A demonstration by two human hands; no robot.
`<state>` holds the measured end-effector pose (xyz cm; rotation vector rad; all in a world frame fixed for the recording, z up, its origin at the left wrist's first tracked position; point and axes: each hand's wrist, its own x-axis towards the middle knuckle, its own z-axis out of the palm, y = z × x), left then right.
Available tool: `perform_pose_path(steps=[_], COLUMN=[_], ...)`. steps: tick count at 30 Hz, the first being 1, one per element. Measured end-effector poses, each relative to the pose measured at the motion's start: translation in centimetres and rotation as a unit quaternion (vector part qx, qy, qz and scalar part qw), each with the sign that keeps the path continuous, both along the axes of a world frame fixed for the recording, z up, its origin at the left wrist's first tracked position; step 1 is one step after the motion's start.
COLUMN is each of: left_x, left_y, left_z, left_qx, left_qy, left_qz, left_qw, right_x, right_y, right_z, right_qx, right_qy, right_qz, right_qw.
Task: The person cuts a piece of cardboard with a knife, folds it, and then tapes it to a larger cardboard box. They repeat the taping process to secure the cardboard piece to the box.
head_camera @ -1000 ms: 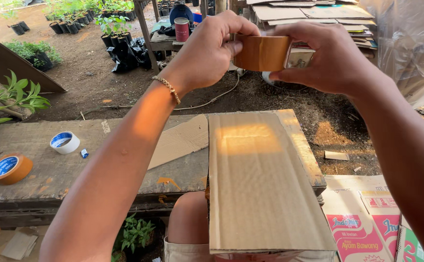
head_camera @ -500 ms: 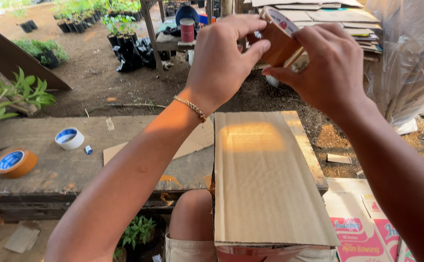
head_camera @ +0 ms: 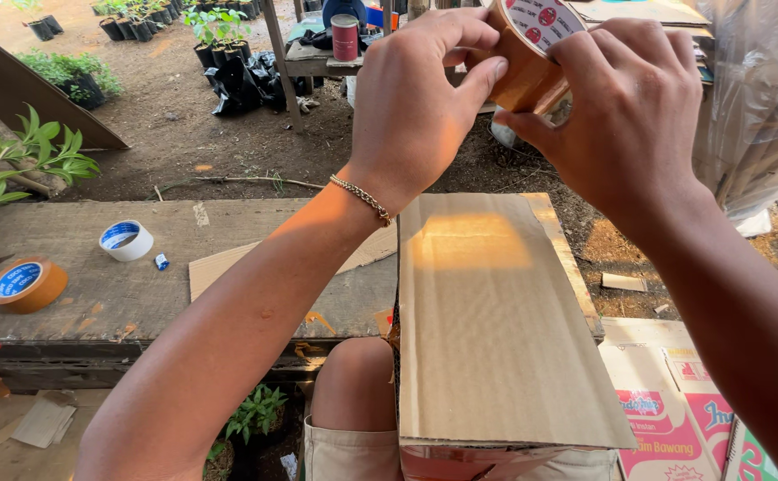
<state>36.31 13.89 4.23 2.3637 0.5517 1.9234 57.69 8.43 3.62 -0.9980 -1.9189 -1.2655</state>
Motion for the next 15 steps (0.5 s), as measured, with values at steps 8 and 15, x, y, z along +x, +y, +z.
perform_pose_path(steps=[8,15], left_x=[-1.2,-2.1], left_y=[0.9,2.1], left_z=[0.4,-0.7], left_qx=[-0.051,0.083], left_qy=[0.028,0.079], left_qz=[-0.053,-0.111], left_qw=[0.997,0.987], right_x=[-0.9,-1.4], right_y=[-1.8,-3.1], right_z=[0.7,1.8], right_qx=[0.008,-0.05], right_qy=[-0.038,-0.061], right_qz=[-0.014,0.072], right_qw=[0.999,0.994])
